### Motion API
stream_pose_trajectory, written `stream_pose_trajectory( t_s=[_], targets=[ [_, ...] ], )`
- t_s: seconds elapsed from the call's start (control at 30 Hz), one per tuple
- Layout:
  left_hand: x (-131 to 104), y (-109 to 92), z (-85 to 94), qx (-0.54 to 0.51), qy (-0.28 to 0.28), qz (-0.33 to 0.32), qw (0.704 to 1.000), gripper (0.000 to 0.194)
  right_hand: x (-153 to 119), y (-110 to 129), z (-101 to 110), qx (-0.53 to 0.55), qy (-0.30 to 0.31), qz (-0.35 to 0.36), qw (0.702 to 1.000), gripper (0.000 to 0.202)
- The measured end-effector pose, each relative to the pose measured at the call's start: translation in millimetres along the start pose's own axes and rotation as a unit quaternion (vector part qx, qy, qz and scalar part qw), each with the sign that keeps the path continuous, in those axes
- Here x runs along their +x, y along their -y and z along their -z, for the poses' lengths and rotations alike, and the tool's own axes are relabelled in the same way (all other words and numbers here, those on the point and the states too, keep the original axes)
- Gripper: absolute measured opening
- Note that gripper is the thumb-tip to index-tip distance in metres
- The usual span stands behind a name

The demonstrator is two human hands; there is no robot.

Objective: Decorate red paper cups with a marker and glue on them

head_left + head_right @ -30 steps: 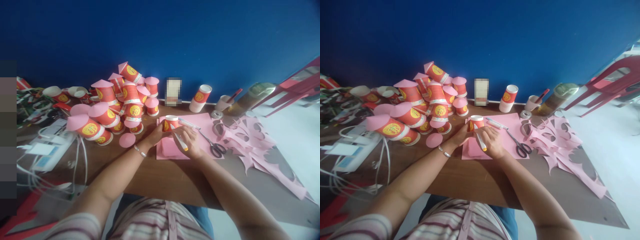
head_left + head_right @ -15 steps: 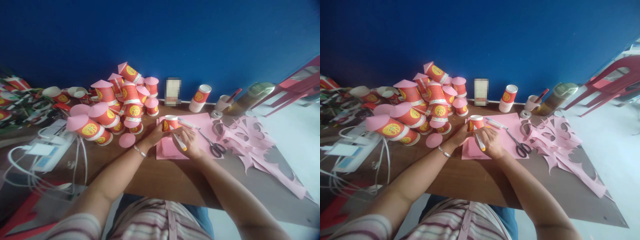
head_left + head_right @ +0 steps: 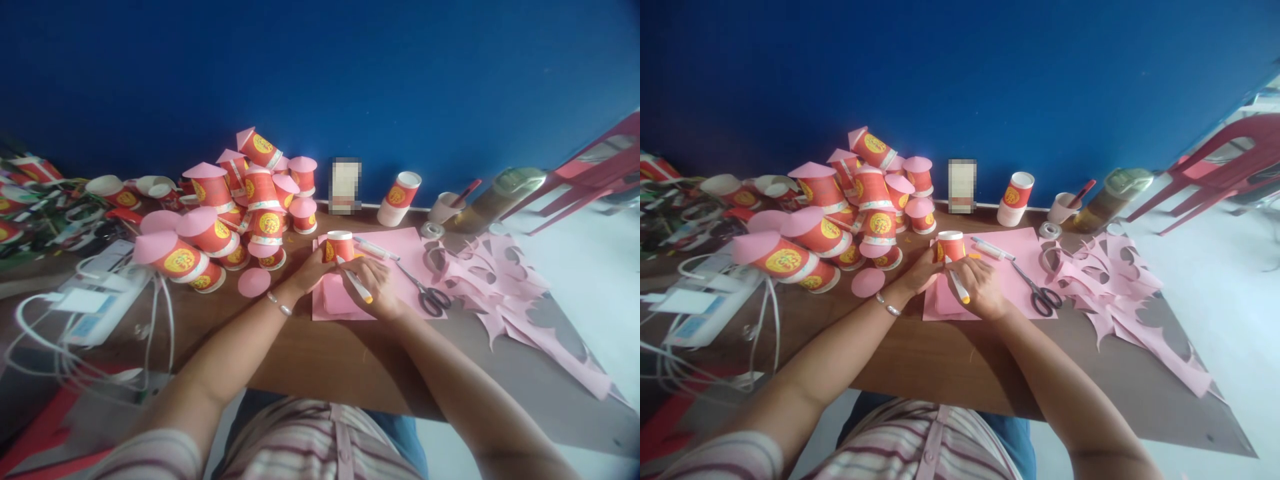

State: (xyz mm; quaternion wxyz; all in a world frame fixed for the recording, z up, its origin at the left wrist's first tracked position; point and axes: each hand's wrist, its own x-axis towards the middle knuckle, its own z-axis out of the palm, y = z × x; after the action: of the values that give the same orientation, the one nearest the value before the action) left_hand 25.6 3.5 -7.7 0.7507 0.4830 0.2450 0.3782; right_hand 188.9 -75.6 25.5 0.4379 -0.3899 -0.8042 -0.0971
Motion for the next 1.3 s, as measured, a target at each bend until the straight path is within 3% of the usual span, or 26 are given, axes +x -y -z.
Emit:
stream_pose_trajectory(
  t_s=[0.83,1.3],
  targets=[
    [-3.6,-11.9,-8.4,-0.078,-0.003,-0.005,0.997,0.040,0.6,-6.6,0.7,-0.012,-0.038,-0.021,0.999,0.010],
    [-1.9,-8.9,-1.2,-0.073,-0.007,0.004,0.997,0.041,-1.7,-12.8,-1.4,-0.044,-0.060,-0.030,0.997,0.010]
  ],
)
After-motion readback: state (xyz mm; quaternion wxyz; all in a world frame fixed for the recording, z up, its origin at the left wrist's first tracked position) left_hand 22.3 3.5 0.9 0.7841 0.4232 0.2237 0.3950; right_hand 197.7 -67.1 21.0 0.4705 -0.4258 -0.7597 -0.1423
